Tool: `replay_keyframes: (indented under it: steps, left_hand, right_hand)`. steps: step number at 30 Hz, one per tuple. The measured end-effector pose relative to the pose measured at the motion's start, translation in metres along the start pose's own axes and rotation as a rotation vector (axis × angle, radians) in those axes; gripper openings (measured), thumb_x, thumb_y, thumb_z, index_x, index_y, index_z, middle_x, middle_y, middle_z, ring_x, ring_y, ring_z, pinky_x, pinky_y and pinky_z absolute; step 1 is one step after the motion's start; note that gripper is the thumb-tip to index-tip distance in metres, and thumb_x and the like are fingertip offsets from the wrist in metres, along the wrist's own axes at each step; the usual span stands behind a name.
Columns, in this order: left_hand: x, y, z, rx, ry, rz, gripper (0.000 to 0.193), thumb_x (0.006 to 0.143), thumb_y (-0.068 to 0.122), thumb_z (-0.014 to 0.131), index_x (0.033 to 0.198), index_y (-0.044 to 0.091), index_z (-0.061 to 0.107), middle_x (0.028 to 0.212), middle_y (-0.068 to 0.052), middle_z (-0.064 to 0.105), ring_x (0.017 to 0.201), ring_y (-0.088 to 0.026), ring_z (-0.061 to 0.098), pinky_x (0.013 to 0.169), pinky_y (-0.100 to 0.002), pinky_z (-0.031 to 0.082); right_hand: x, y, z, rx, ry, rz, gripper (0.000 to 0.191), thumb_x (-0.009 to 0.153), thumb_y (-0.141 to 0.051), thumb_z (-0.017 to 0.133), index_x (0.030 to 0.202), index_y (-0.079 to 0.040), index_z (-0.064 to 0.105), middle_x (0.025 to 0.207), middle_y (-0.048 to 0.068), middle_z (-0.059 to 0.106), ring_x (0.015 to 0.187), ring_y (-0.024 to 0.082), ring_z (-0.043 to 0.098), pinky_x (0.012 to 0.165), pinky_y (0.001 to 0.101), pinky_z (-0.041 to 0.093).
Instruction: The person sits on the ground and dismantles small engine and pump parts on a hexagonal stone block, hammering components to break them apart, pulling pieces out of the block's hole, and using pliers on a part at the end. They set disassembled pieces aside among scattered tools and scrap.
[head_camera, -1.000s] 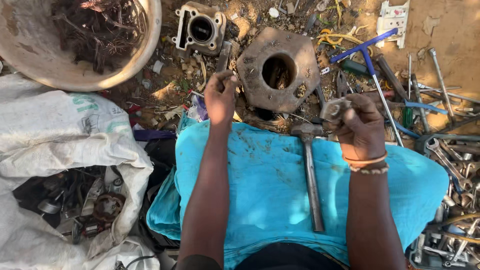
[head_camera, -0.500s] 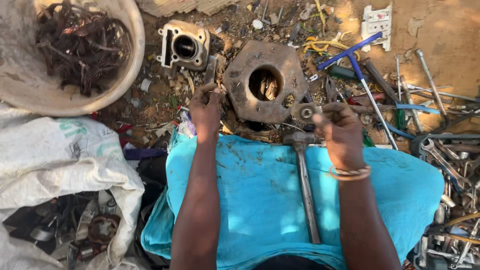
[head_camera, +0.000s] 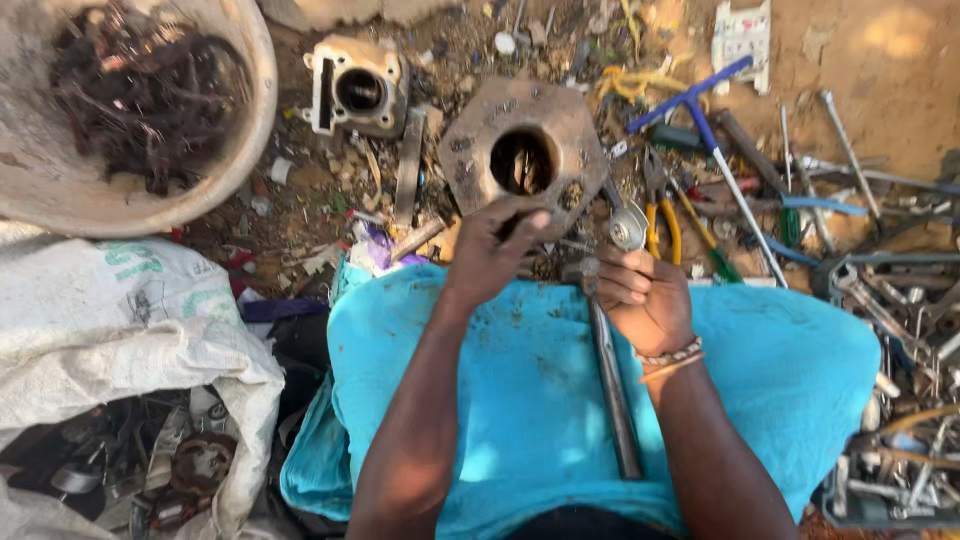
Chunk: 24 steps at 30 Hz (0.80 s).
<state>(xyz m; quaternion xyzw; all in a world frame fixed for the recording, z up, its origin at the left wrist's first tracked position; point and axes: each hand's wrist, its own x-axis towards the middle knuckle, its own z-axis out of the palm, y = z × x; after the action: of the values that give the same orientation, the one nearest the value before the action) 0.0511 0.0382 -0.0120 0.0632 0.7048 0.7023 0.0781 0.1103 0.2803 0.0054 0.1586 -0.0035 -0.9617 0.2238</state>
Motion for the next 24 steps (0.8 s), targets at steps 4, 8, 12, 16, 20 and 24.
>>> replay_keyframes:
  steps: [4,8,12,16,20,24]
  left_hand:
    - [-0.002,0.011,0.011,0.172,-0.057,0.048,0.023,0.099,0.026,0.074,0.109,0.005,0.076,0.103,-0.009,0.078,0.096,-0.016,0.073,0.085,-0.033,0.057]
    - [0.006,0.015,0.004,0.078,-0.005,-0.081,0.027,0.095,0.029,0.073,0.109,0.006,0.075,0.098,-0.007,0.077,0.089,-0.014,0.073,0.079,-0.032,0.059]
    - [0.003,0.024,0.002,-0.001,-0.088,0.015,0.030,0.096,0.029,0.077,0.118,0.008,0.075,0.107,-0.008,0.077,0.098,-0.014,0.071,0.086,-0.032,0.058]
    - [-0.007,0.039,0.007,0.036,-0.197,0.180,0.061,0.085,0.031,0.084,0.139,0.011,0.064,0.126,-0.007,0.071,0.116,-0.019,0.064,0.100,-0.036,0.053]
    - [-0.007,0.047,0.015,0.144,-0.142,0.161,0.071,0.081,0.034,0.090,0.143,0.018,0.060,0.138,-0.005,0.067,0.129,-0.024,0.061,0.109,-0.040,0.052]
    - [-0.006,0.035,0.014,0.160,-0.174,0.187,0.072,0.083,0.032,0.087,0.147,0.015,0.057,0.137,-0.008,0.065,0.131,-0.026,0.058,0.114,-0.043,0.048]
  right_hand:
    - [0.000,0.022,0.015,0.095,-0.053,0.026,0.036,0.099,0.004,0.056,0.135,0.011,0.050,0.090,0.006,0.052,0.064,0.010,0.049,0.057,0.0243,0.045]
    - [-0.002,0.032,0.034,0.173,-0.183,0.033,0.040,0.098,0.003,0.057,0.137,0.012,0.048,0.090,0.008,0.052,0.064,0.011,0.050,0.058,0.0252,0.046]
    - [-0.002,0.032,0.030,0.127,-0.208,0.050,0.041,0.096,0.004,0.056,0.136,0.011,0.050,0.090,0.007,0.052,0.065,0.011,0.052,0.057,0.0243,0.047]
    - [0.004,0.030,-0.005,0.021,0.033,-0.023,0.022,0.098,0.005,0.055,0.120,0.009,0.054,0.082,0.006,0.052,0.064,0.010,0.052,0.057,0.0206,0.048]
    - [0.009,0.031,-0.038,0.028,0.235,-0.082,0.011,0.100,-0.003,0.058,0.091,0.000,0.053,0.084,0.004,0.057,0.068,0.008,0.052,0.060,0.0206,0.046]
    - [0.012,0.033,-0.035,-0.066,0.248,-0.066,0.008,0.104,-0.005,0.059,0.099,0.000,0.057,0.087,0.004,0.061,0.069,0.007,0.052,0.061,0.0195,0.045]
